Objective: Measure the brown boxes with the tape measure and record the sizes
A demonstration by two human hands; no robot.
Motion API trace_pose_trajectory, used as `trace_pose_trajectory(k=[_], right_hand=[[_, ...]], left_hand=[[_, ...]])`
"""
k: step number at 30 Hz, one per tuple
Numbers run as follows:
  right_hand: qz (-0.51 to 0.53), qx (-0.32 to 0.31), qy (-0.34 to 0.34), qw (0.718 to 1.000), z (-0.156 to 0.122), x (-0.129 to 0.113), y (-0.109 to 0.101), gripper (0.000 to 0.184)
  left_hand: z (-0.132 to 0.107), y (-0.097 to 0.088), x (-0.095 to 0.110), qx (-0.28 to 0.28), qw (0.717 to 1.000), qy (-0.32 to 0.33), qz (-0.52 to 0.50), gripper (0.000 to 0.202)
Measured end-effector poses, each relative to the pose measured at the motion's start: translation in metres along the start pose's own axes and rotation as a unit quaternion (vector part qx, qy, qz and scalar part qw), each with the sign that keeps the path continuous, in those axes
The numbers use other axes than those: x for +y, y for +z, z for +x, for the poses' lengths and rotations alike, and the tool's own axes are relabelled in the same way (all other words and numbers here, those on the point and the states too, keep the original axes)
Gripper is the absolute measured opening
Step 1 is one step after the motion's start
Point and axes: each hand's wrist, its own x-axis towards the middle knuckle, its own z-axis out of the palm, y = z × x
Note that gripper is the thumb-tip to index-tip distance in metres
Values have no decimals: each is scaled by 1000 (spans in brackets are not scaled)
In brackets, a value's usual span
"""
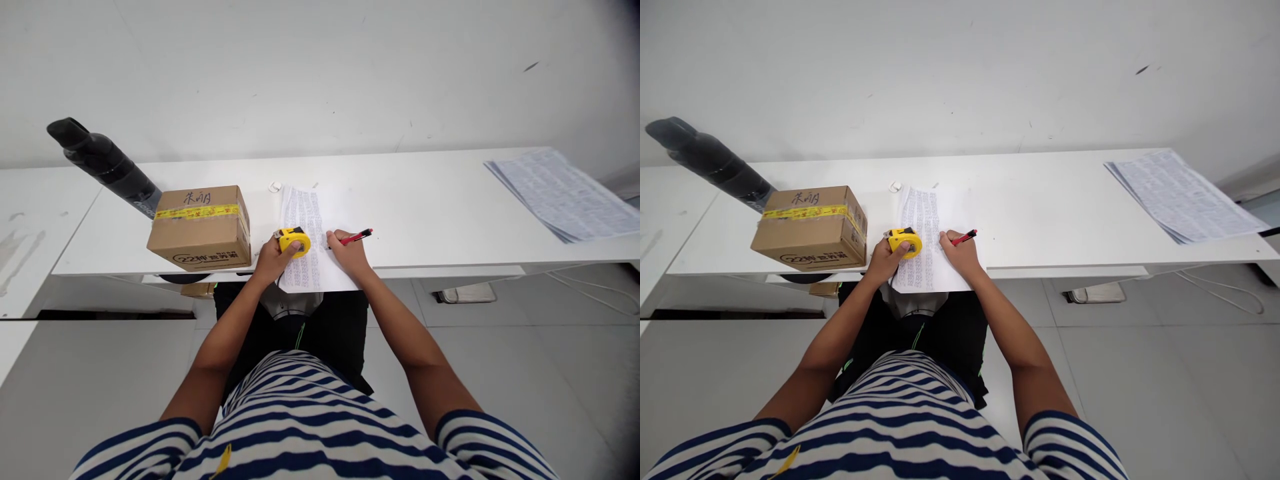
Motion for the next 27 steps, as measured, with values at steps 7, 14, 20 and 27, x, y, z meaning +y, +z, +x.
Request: trace_pose_trajectory(k=[7,14,20,27], right_hand=[[1,-8,3,1000,-1,2,-1,44],[-11,55,6,998,-6,-3,-4,43],[-133,81,-72,985,0,6,3,36],[-104,48,-46,992,1,-8,10,61]], left_hand=[[0,1,-1,4,1000,-6,-9,58],[-3,1,2,7,1000,-10,23,59],[-10,3,8,23,996,-4,85,54],[-30,4,25,44,996,59,60,59]])
